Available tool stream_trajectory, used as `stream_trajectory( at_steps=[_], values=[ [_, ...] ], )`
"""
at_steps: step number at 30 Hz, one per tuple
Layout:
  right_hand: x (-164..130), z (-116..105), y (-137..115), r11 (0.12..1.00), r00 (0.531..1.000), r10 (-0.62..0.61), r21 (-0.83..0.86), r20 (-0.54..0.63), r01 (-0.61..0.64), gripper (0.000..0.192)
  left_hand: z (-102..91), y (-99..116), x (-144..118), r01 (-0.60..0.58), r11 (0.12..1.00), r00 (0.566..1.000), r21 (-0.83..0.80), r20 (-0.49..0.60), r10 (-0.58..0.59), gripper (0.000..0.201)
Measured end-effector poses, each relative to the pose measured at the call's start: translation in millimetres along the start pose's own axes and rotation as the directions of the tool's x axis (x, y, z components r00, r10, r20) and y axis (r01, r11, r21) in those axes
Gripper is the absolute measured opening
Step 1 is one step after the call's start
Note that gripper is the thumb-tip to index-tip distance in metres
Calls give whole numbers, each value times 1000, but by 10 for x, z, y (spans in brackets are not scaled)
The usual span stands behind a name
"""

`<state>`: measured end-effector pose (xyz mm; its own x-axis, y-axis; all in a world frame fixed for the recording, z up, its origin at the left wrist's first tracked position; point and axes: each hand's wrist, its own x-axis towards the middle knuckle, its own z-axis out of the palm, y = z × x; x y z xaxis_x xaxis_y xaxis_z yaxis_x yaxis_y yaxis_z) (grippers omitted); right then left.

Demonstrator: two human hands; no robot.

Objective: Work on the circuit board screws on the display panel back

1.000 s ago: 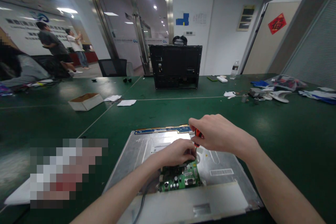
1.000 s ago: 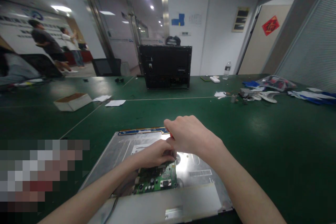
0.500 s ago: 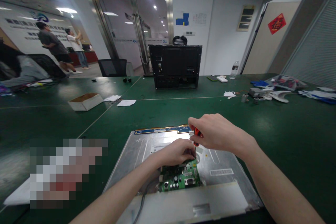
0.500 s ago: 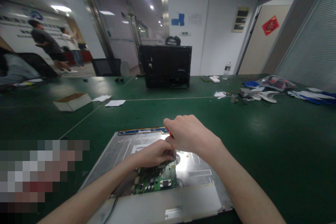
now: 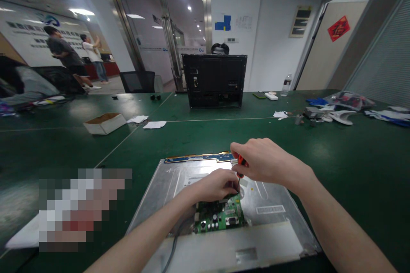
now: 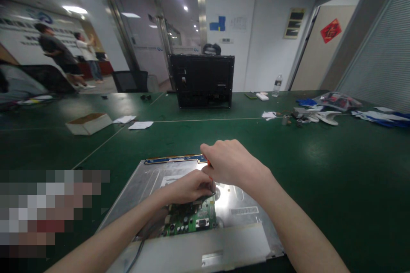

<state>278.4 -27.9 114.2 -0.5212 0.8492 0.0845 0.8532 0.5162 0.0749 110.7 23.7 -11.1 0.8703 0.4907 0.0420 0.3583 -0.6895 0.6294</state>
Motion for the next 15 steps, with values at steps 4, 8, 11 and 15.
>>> stream_trajectory(
  at_steps=[4,8,11,15],
  values=[
    [-3,-3,3,1000,1000,-4,-13,-13,4,13,0,-1,-1,12,1000,1000,-7,7,-12,18],
    [-23,-29,26,1000,1000,-14,10,-17,14,15,-8,7,-7,10,1000,1000,-12,4,-10,17],
    [-39,-48,42,1000,1000,-3,24,-20,4,17,-16,18,-11,15,1000,1000,-8,0,-15,17],
    [-43,-51,58,999,1000,-4,32,-25,5,16,-22,35,-16,17,1000,1000,2,-1,-17,15]
  ],
)
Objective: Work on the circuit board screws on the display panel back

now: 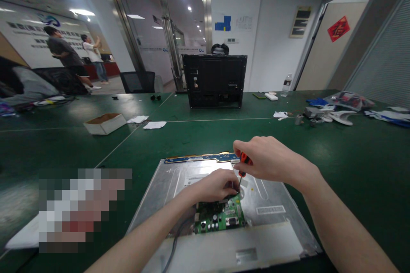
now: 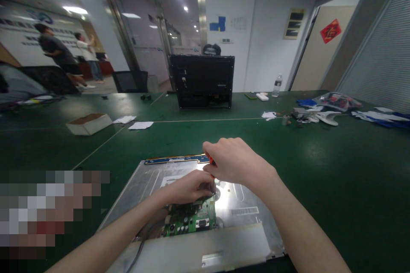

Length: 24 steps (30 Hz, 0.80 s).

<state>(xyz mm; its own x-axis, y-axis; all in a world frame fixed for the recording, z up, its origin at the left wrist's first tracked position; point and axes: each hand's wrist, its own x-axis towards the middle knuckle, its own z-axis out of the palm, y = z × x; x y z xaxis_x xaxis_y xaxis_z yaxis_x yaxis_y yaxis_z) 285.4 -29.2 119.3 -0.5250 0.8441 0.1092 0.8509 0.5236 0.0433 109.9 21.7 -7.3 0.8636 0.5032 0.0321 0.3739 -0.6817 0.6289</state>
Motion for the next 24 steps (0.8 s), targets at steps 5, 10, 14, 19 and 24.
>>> stream_trajectory(
  at_steps=[5,10,14,19,24],
  values=[
    [-9,-17,26,1000,1000,10,6,-11,-9,16,-37,34,-16,1,1000,1000,1,-7,-1,13],
    [-41,-65,58,999,999,41,18,-19,-41,15,-268,21,-55,19,1000,986,-7,-166,-20,10],
    [-50,-91,75,998,998,62,23,-14,-62,14,-584,-62,-131,190,979,940,68,-299,-162,10],
    [-51,-94,97,997,998,67,32,-16,-67,14,-824,-156,-252,410,874,912,261,-128,-390,12],
    [-57,-80,98,997,998,63,51,-23,-62,13,-766,-165,-274,444,845,883,298,16,-469,8]
  ],
)
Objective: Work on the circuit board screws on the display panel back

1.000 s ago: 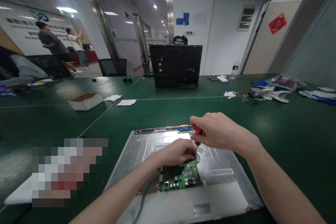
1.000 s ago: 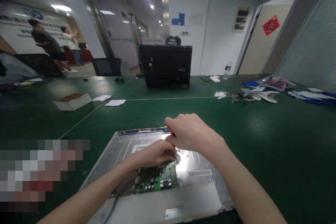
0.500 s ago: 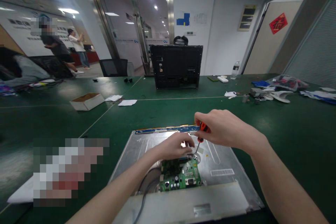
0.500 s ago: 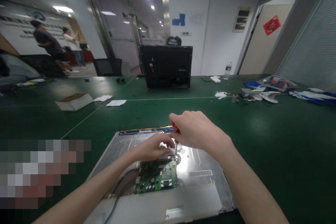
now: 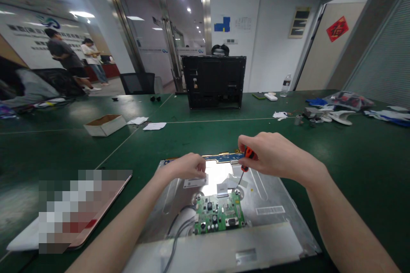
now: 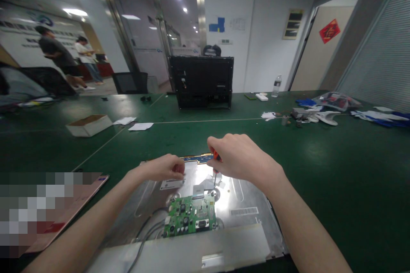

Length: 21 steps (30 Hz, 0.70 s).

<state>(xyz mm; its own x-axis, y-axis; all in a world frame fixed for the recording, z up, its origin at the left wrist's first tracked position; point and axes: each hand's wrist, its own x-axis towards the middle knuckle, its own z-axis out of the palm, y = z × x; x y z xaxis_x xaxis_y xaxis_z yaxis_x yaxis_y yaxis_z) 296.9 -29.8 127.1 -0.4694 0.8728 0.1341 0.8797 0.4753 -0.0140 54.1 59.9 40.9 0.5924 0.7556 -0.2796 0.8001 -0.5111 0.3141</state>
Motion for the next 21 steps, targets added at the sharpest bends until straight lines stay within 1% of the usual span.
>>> stream_trajectory(
  at_steps=[4,7,11,14,15,16,19,21],
  values=[
    [-8,-1,-5,1000,1000,0,-1,-2,0,13,87,71,21,-21,1000,1000,3,21,21,2],
    [-16,-15,1,1000,1000,-3,5,-4,3,12,132,90,40,-54,999,998,-1,15,54,3],
    [-26,-34,14,1000,1000,4,23,-3,-4,11,145,105,47,-67,998,998,3,8,67,7],
    [-29,-37,24,1000,1000,6,27,-15,-5,12,135,219,8,-104,995,994,1,21,104,10],
    [-29,-37,29,1000,1000,6,23,-21,-6,12,139,289,-16,-142,990,989,-24,26,143,12],
    [-30,-37,34,1000,1000,8,16,-24,-8,12,153,372,-44,-205,978,978,-47,25,206,13],
    [-36,-37,51,1000,999,10,0,-34,-10,13,258,663,-139,-394,912,918,-117,-3,397,12],
    [-43,-40,60,1000,999,10,3,-40,-10,14,372,834,-193,-457,880,885,-128,27,464,11]
  ],
)
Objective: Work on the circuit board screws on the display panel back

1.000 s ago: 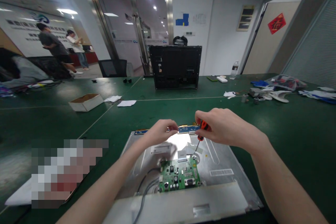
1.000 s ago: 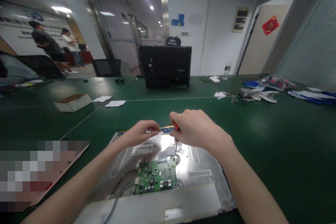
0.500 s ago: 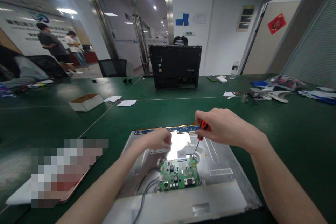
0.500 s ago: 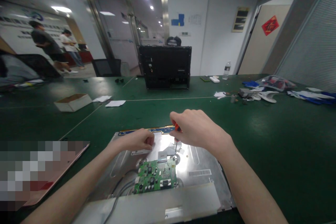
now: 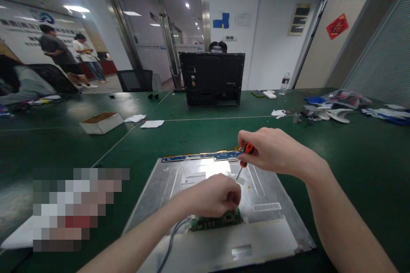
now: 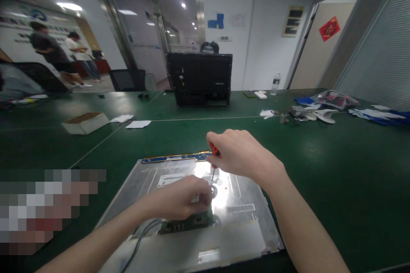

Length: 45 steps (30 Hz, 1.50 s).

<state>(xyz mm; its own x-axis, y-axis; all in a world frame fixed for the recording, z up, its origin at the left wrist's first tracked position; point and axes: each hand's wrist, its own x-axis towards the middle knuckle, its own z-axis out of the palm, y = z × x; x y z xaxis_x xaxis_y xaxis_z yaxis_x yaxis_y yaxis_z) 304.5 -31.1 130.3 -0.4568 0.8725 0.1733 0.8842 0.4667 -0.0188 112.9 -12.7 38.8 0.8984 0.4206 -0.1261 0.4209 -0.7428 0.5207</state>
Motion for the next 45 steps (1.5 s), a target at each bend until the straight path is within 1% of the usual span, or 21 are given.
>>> stream_trajectory(
  at_steps=[1,3,5,8,11,15,19,21,23,25,27,29,31,33,34,35,37,39,41,43,45],
  values=[
    [-4,-2,3,1000,1000,1,4,-1,-1,15,70,59,15,-19,1000,1000,11,8,19,11],
    [-12,-6,6,1000,1000,1,15,1,-1,14,193,129,39,-59,995,998,84,-27,62,10],
    [-18,-10,6,1000,1000,-1,22,2,1,14,281,150,54,-59,984,996,166,-59,69,11],
    [-27,-15,10,1000,1000,-5,27,-4,5,14,343,144,61,-30,970,997,242,-62,47,11],
    [-36,-19,17,999,1000,-10,35,-5,11,15,362,143,56,-4,961,998,277,-64,23,10],
    [-47,-17,17,999,1000,-17,34,-8,17,15,377,168,29,-1,964,997,266,-70,20,8],
    [-65,-19,3,999,999,-22,28,-31,23,16,393,202,-31,37,971,989,235,-145,-3,6],
    [-83,-26,-3,999,997,0,35,-74,2,16,400,214,-69,58,975,985,212,-170,-21,8],
    [-113,-30,0,996,989,45,80,-139,-34,18,410,219,-107,76,980,980,187,-193,-39,10],
    [-154,-12,20,979,977,90,199,-194,-51,21,432,216,-141,90,982,972,167,-230,-50,12],
    [-202,53,62,933,962,143,355,-233,-53,24,470,209,-166,101,981,963,164,-264,-55,10],
    [-242,187,129,870,938,220,488,-267,-65,28,521,203,-181,115,977,958,178,-281,-62,6],
    [-256,389,210,777,909,320,623,-268,-90,35,575,203,-187,121,973,955,195,-289,-61,4],
    [-242,623,286,647,865,438,753,-243,-117,43,624,208,-186,113,970,953,215,-299,-45,3],
    [-229,736,315,586,844,480,803,-237,-108,47,646,210,-184,114,967,951,230,-306,-40,3],
    [-217,838,335,544,822,515,834,-243,-94,49,667,212,-183,119,962,948,246,-315,-36,3],
    [-207,991,345,494,799,550,866,-243,-77,50,711,212,-179,126,951,942,283,-336,-25,4],
    [-228,1066,320,512,808,530,857,-259,-62,48,758,206,-175,124,939,933,321,-361,0,4],
    [-270,1081,273,571,818,494,820,-294,-50,44,805,194,-173,127,924,922,360,-385,24,6],
    [-313,1071,215,636,807,473,771,-354,-35,43,843,180,-172,126,915,921,383,-388,35,9],
    [-340,1067,155,661,793,463,750,-397,-11,42,862,169,-173,116,915,925,385,-377,41,10]
  ],
)
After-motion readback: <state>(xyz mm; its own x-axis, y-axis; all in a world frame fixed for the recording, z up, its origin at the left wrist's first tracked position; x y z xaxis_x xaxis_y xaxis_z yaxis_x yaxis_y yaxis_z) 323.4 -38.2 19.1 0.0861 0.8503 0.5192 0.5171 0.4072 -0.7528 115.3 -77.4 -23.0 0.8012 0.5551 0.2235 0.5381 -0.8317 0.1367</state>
